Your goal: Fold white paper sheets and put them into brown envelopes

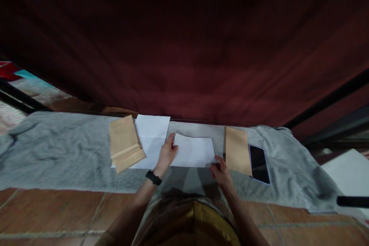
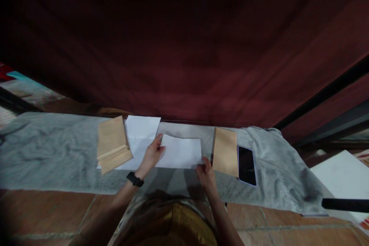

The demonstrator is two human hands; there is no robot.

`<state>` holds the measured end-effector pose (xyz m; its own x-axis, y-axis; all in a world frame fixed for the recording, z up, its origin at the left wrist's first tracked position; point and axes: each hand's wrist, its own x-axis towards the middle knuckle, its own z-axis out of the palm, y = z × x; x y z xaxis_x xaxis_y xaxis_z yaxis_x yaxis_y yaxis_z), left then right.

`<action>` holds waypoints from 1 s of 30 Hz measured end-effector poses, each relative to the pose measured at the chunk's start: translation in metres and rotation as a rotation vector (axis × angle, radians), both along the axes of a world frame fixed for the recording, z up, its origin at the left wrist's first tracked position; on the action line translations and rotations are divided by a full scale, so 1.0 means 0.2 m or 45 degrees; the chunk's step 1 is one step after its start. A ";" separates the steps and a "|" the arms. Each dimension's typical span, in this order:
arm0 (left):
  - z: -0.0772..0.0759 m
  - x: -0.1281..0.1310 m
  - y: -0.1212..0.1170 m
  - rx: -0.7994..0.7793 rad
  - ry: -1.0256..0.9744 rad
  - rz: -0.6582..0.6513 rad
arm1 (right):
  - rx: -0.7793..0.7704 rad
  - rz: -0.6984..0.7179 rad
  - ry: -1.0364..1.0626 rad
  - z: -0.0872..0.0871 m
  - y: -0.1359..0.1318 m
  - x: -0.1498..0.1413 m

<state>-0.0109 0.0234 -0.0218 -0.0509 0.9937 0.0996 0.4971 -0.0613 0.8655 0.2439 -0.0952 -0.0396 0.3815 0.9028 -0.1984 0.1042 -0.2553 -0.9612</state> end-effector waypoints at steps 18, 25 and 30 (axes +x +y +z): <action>-0.21 0.33 -0.23 0.375 1.109 -0.393 | 0.586 0.584 -1.478 -0.13 0.36 -0.24; -0.17 0.22 -0.21 0.348 1.064 -0.254 | 0.483 0.394 -1.627 -0.18 0.33 -0.14; -0.17 0.13 -0.21 0.320 0.994 -0.156 | 0.441 0.255 -1.588 -0.19 0.29 -0.07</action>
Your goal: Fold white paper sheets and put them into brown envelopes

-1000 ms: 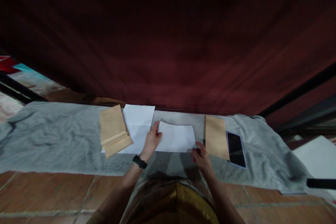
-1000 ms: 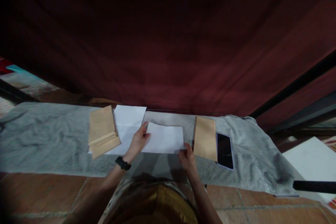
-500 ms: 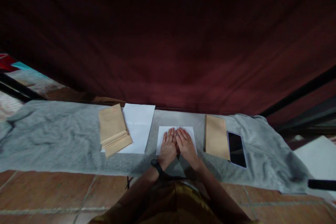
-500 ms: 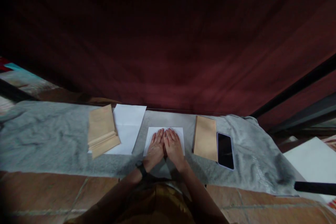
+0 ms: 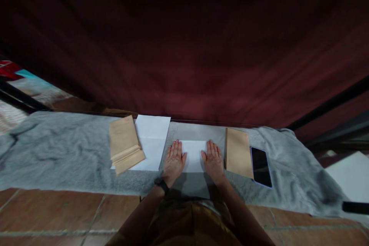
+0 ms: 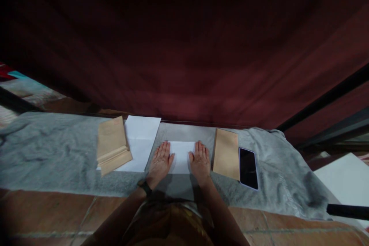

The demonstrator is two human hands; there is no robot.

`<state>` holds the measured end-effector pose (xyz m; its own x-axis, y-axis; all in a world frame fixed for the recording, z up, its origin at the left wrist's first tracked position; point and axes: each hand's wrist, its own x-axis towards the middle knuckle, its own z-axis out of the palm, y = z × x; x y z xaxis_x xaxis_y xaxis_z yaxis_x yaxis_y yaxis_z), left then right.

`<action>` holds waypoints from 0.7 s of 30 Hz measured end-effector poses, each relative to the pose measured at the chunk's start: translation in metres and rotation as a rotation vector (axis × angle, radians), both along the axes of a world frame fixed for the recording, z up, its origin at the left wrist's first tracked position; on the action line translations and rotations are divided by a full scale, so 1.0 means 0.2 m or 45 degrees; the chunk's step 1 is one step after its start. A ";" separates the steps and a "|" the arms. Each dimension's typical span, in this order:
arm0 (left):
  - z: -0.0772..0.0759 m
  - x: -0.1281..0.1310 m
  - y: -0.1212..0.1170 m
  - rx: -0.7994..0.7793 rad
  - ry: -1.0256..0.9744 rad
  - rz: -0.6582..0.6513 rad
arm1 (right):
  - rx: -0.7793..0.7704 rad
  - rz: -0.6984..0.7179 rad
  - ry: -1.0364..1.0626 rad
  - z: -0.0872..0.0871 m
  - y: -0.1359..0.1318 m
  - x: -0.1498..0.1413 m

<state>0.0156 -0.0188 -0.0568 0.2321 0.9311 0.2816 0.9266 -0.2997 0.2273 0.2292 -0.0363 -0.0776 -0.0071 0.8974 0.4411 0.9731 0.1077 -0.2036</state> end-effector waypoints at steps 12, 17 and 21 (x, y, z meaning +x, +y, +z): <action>-0.03 0.23 0.00 -0.055 0.103 -0.210 | -0.071 0.323 0.113 0.02 0.03 -0.20; -0.02 0.18 0.04 -0.016 0.089 -0.209 | -0.055 0.247 0.025 0.02 0.05 -0.14; -0.01 0.15 0.08 -0.016 0.063 -0.153 | -0.035 0.138 0.030 0.02 0.08 -0.12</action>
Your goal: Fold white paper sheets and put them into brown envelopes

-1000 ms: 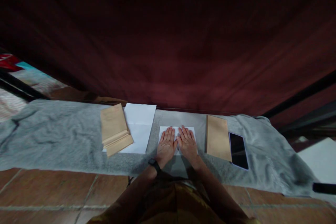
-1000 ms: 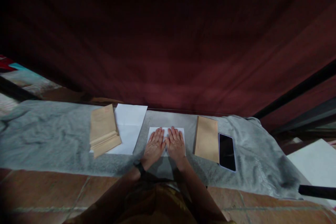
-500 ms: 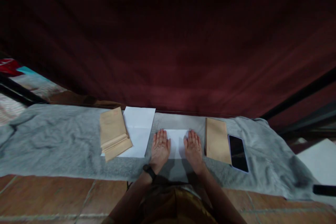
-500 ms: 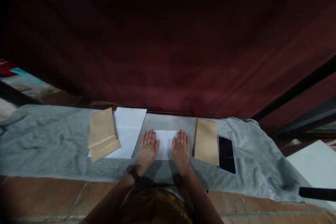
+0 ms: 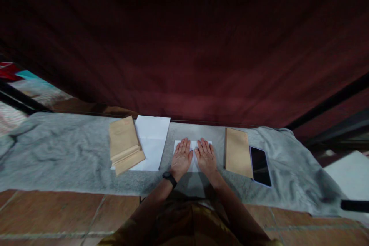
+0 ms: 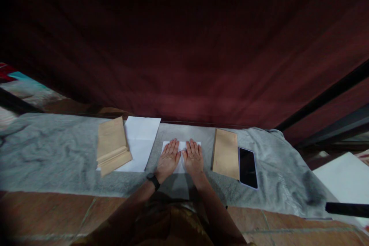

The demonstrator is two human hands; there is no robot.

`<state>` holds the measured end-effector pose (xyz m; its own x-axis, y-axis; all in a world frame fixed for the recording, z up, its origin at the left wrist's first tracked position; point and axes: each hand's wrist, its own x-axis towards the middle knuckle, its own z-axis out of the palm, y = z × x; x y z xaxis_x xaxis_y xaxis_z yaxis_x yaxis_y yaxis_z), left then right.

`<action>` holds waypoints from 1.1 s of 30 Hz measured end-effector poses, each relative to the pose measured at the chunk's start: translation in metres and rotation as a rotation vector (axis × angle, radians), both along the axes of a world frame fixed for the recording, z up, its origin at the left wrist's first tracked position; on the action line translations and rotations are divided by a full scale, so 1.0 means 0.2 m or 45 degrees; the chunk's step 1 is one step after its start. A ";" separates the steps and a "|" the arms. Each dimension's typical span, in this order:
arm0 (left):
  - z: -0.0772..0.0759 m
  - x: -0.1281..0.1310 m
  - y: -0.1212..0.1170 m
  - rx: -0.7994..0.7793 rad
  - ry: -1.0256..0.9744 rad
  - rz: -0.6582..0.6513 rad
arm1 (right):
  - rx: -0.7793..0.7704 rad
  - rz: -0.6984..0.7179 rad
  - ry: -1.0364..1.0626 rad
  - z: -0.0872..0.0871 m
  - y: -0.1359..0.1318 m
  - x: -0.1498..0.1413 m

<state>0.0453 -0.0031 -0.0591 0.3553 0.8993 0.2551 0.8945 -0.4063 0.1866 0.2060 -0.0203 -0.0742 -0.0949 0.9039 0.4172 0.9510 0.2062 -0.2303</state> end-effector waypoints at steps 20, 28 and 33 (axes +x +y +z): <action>0.00 0.00 -0.31 -0.020 0.011 -0.124 | -0.078 0.136 0.060 0.02 -0.34 -0.08; 0.01 -0.11 -0.35 -0.040 -0.025 0.038 | -0.034 0.018 0.012 0.00 -0.41 0.07; 0.02 -0.22 -0.38 -0.061 -0.024 0.131 | -0.041 -0.064 0.027 0.00 -0.45 0.09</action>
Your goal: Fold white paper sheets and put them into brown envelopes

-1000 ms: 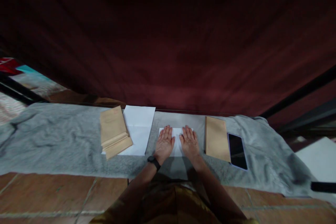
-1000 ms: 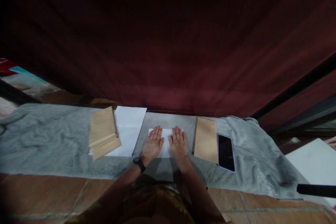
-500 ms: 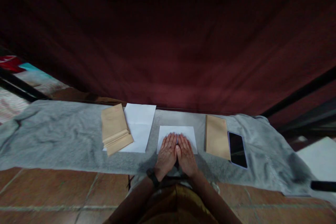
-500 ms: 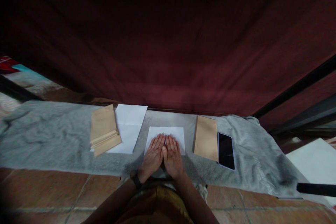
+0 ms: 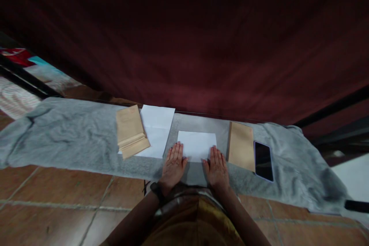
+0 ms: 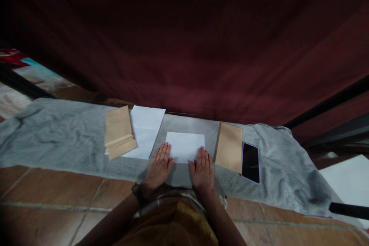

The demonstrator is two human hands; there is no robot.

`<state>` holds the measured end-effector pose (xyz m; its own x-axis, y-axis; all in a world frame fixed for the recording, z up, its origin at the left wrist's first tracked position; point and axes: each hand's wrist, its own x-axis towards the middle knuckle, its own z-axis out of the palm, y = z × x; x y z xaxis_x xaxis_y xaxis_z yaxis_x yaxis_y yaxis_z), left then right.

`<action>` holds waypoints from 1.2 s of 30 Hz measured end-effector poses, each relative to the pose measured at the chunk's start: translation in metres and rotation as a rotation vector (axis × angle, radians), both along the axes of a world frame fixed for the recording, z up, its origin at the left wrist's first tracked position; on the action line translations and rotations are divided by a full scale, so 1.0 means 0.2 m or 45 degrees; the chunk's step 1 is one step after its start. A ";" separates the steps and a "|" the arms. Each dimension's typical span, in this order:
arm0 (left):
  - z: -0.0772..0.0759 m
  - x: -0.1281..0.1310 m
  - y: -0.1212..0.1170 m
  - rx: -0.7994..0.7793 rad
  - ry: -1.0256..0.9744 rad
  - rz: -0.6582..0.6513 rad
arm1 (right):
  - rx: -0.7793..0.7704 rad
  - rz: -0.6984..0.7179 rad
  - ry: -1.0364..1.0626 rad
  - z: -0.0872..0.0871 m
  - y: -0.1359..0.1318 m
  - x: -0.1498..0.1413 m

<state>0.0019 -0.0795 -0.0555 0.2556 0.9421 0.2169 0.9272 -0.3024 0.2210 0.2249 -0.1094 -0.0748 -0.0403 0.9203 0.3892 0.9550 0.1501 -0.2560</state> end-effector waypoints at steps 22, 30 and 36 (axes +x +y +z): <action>0.00 0.16 0.31 0.017 -0.019 0.013 | 0.081 0.032 -0.039 0.02 -0.01 0.01; -0.01 0.01 0.17 -0.211 -0.754 0.273 | 0.077 0.022 -0.026 -0.01 0.00 0.01; 0.11 -0.03 0.25 -0.513 -1.373 0.712 | 0.061 0.009 -0.043 -0.02 0.00 0.01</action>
<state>-0.0049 -0.0292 -0.0337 -0.3212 0.9111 -0.2584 0.2009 0.3322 0.9216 0.2279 -0.1103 -0.0783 -0.0606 0.9002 0.4312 0.9617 0.1683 -0.2163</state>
